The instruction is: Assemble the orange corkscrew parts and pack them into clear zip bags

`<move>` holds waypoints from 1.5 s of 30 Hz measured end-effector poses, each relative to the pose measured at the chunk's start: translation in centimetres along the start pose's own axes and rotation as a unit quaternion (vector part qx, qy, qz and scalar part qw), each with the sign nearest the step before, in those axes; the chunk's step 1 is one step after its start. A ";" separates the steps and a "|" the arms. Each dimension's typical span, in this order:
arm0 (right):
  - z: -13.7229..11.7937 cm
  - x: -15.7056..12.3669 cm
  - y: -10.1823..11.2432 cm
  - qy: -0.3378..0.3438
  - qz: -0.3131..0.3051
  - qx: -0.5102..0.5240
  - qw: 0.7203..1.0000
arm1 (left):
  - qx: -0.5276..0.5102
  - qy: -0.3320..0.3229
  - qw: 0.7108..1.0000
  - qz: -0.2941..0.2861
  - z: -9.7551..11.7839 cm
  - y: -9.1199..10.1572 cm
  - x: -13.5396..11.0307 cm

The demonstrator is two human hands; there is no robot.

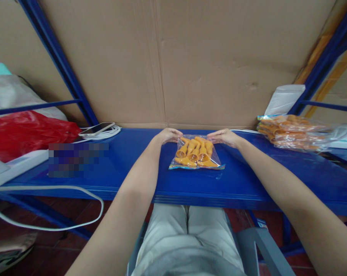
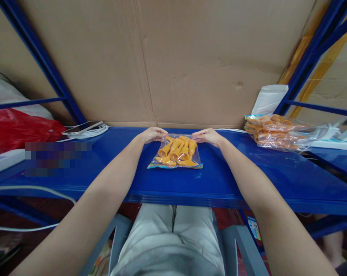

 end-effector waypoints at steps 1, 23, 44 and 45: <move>0.0 0.0 0.0 -0.001 0.002 0.001 1.000 | 0.005 0.002 1.000 0.001 0.0 0.0 0.0; -2.3 0.4 -1.4 0.234 0.043 -0.433 0.870 | 0.307 -0.136 0.936 0.104 3.7 -0.9 0.3; -1.6 -0.4 -3.4 0.180 0.054 -0.597 0.780 | 0.610 -0.186 0.762 -0.113 4.5 -13.4 -1.5; -1.4 -0.3 -3.2 0.177 0.054 -0.601 0.777 | 0.606 -0.187 0.765 -0.114 4.3 -13.4 -1.3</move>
Point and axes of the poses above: each hand's wrist, its own x-axis towards the middle knuckle, its own y-axis out of the back of the hand, z = x × y, the point moved 6 cm from there along x, towards the middle knuckle, and after that the axes turned 7 degrees about x, right-handed, at the moved point
